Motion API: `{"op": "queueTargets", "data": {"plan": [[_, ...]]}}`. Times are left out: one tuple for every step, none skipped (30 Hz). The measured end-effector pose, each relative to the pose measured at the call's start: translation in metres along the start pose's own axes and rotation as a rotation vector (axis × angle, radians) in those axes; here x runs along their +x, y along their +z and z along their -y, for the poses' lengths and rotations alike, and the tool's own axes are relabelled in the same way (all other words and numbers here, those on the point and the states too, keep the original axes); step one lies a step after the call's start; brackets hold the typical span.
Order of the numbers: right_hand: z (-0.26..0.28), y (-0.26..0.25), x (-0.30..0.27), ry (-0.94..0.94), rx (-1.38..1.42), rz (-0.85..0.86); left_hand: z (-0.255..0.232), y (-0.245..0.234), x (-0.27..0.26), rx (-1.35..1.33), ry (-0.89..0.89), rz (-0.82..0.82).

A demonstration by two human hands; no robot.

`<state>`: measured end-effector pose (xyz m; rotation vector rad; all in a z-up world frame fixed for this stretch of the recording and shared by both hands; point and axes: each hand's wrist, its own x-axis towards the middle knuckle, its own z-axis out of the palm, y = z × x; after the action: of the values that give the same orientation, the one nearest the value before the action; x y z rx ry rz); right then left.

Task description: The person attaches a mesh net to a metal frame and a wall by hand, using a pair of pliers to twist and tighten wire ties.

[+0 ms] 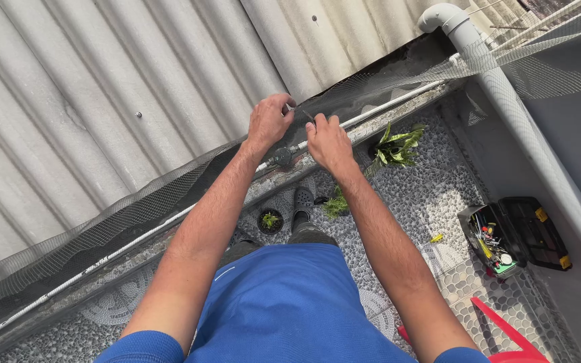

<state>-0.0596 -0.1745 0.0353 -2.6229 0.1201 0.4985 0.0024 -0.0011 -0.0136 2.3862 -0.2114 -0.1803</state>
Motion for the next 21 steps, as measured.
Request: {"op": "queueTargets", "data": {"plan": [[0.008,-0.006,-0.002,-0.002,-0.002,0.002,0.0,0.0,0.0,-0.001,-0.003,-0.002],[0.016,-0.012,-0.004,-0.006,-0.062,-0.038,0.0,0.001,-0.001,-0.011,-0.013,-0.006],[0.024,-0.018,-0.007,-0.01,-0.122,-0.077,0.0,0.001,-0.002,-0.021,-0.025,-0.01],[0.022,-0.013,-0.003,-0.012,-0.125,-0.075,-0.002,0.002,-0.003,-0.024,-0.027,-0.012],[0.02,-0.007,0.0,-0.023,-0.204,-0.171,-0.004,0.002,-0.005,-0.039,-0.048,-0.021],[0.018,-0.002,0.004,-0.036,-0.282,-0.266,-0.006,0.002,-0.006,-0.054,-0.069,-0.031],[0.016,0.0,0.006,-0.039,-0.286,-0.264,-0.006,0.004,-0.006,-0.057,-0.073,-0.034],[0.014,0.003,0.008,-0.048,-0.307,-0.304,-0.005,0.006,-0.007,-0.061,-0.079,-0.041],[0.012,0.005,0.011,-0.058,-0.328,-0.345,-0.005,0.008,-0.006,-0.065,-0.085,-0.049],[0.01,0.007,0.013,-0.061,-0.331,-0.344,-0.006,0.009,-0.006,-0.068,-0.087,-0.052],[0.007,0.009,0.015,-0.064,-0.346,-0.354,-0.007,0.01,-0.007,-0.073,-0.105,-0.058],[0.004,0.011,0.016,-0.066,-0.361,-0.365,-0.008,0.012,-0.007,-0.078,-0.124,-0.063],[0.003,0.011,0.017,-0.068,-0.363,-0.364,-0.009,0.011,-0.008,-0.08,-0.126,-0.064],[0.002,0.011,0.018,-0.066,-0.356,-0.346,-0.01,0.011,-0.009,-0.086,-0.133,-0.063],[0.001,0.011,0.02,-0.062,-0.35,-0.33,-0.012,0.011,-0.009,-0.091,-0.139,-0.063],[0.001,0.01,0.021,-0.064,-0.352,-0.33,-0.011,0.011,-0.008,-0.094,-0.139,-0.064],[0.001,0.008,0.022,-0.047,-0.345,-0.295,-0.01,0.013,-0.008,-0.093,-0.136,-0.068],[0.001,0.007,0.024,-0.03,-0.337,-0.261,-0.01,0.014,-0.007,-0.092,-0.132,-0.071],[0.0,0.008,0.025,-0.031,-0.34,-0.261,-0.01,0.014,-0.007,-0.095,-0.133,-0.072],[0.0,0.008,0.025,-0.03,-0.341,-0.248,-0.011,0.014,-0.007,-0.094,-0.127,-0.075],[0.0,0.009,0.026,-0.027,-0.343,-0.234,-0.012,0.014,-0.008,-0.093,-0.121,-0.078]]}}
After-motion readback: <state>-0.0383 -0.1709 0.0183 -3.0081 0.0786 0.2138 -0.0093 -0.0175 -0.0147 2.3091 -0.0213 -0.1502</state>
